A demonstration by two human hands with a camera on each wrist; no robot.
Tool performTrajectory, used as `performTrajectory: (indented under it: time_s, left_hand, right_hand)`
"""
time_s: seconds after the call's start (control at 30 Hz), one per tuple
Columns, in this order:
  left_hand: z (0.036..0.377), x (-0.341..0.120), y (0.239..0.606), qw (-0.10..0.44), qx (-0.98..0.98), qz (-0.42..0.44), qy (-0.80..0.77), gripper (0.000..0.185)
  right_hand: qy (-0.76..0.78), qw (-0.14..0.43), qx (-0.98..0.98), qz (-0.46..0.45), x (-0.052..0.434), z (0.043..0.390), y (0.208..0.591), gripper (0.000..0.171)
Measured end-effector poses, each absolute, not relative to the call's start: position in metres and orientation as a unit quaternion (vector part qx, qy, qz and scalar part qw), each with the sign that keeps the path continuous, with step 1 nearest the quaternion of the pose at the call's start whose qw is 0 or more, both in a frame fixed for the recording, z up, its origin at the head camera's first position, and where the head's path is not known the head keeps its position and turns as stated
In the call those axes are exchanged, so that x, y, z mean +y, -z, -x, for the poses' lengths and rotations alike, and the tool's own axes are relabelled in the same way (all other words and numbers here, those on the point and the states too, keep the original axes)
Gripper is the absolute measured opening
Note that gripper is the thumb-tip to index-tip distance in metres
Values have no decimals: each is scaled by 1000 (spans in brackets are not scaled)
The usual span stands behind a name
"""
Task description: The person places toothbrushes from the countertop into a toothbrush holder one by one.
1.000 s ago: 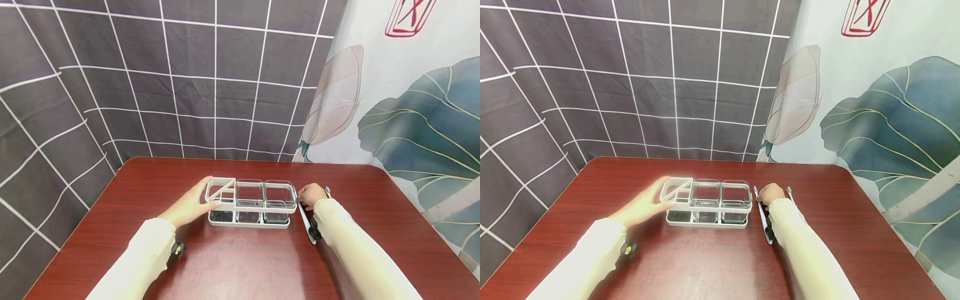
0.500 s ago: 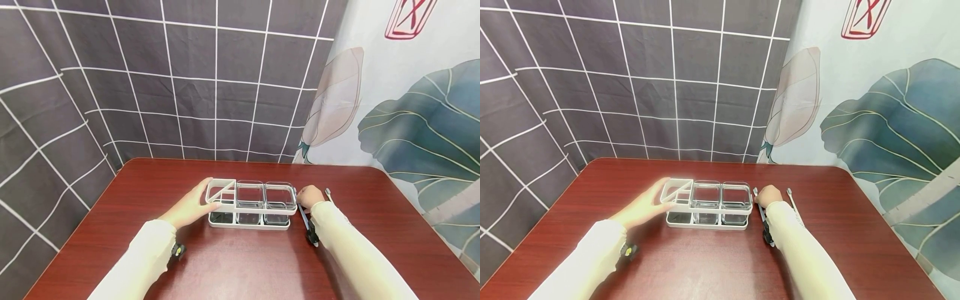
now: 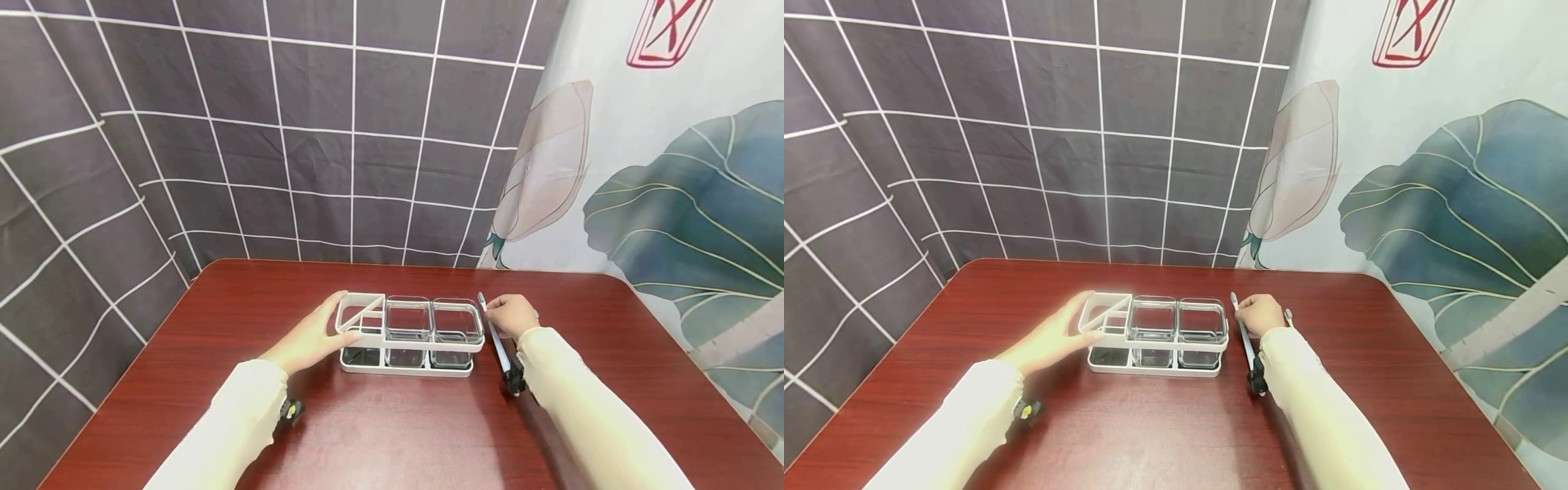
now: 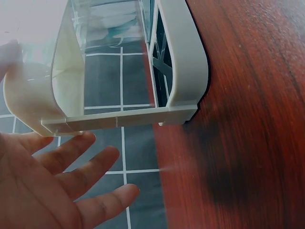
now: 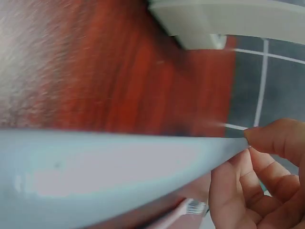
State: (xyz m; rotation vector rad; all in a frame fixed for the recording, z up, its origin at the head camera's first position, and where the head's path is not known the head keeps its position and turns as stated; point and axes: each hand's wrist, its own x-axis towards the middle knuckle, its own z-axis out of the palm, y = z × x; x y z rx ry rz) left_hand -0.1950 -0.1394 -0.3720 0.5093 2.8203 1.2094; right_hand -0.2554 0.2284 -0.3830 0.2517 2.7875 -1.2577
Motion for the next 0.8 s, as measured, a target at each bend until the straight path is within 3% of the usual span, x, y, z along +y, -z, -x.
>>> performTrajectory:
  time_s: [0.8]
  left_hand:
    - [198,-139,377,29,896,-149,-416,86]
  right_hand:
    - [539,-54,840,-32,231,243,321,35]
